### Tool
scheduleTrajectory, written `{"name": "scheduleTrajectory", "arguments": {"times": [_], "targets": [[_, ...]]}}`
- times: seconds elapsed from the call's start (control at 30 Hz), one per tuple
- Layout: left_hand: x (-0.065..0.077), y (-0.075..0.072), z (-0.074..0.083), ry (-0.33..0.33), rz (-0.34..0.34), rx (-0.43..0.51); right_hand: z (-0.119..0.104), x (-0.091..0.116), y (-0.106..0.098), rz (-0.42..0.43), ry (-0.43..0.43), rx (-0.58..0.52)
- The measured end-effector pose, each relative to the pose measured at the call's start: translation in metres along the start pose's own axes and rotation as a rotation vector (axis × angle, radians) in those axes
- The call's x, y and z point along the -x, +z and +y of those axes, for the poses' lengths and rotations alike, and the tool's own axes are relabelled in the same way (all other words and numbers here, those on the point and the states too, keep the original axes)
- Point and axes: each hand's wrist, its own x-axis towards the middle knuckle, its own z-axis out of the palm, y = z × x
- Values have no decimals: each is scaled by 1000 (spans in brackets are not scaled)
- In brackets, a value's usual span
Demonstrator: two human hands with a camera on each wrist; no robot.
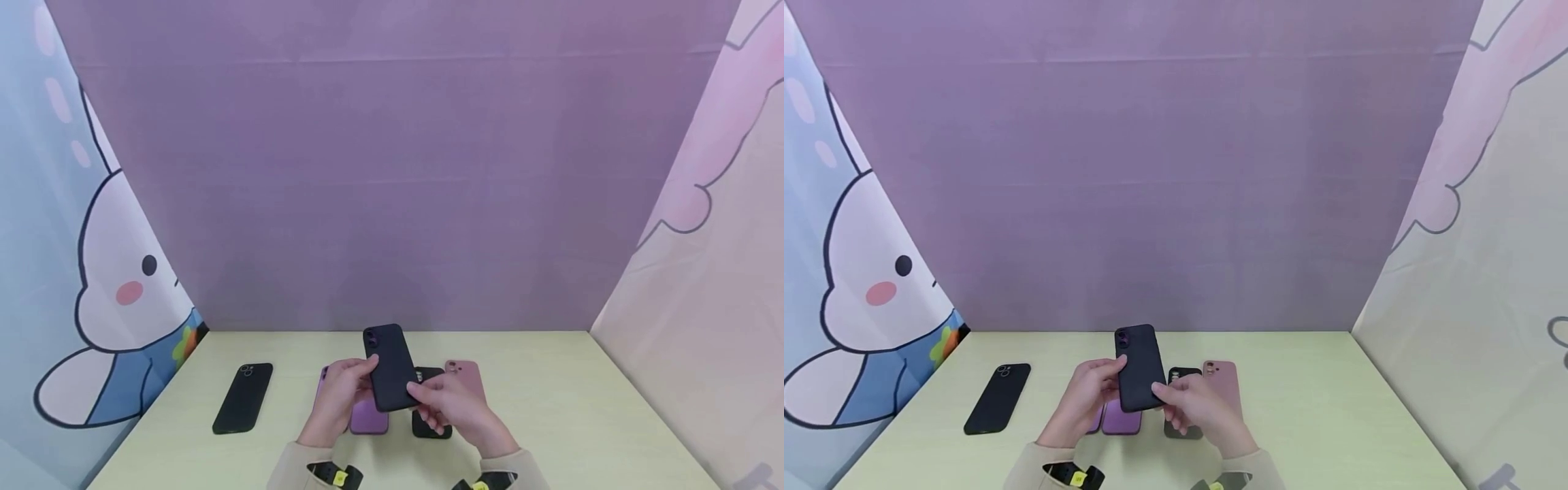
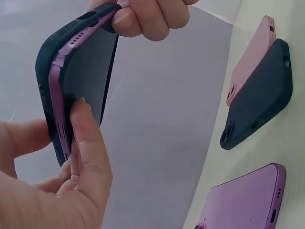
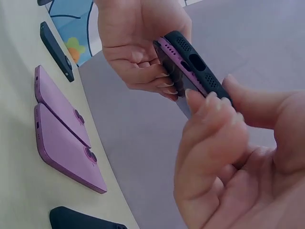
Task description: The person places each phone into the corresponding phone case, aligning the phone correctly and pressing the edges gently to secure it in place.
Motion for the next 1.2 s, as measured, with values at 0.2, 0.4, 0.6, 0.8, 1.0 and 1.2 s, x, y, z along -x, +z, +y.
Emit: {"name": "scheduleTrajectory", "arguments": {"times": [0.2,0.4,0.6,0.8,1.0,1.2], "targets": [[-1,-1,0,-14,-21,9,0,2,-1,-2,-16,25],[0,-1,0,-14,-22,36,-2,4,-4,-18,-36,50],[0,-4,6,20,50,86,-4,6,-8,-60,-56,50],[-3,-15,9,7,79,101,-3,9,-11,-113,-96,90],[-3,-20,8,-22,111,91,0,8,-12,-136,-90,77],[-6,-21,6,-16,139,84,2,6,-10,-87,-29,32]]}}
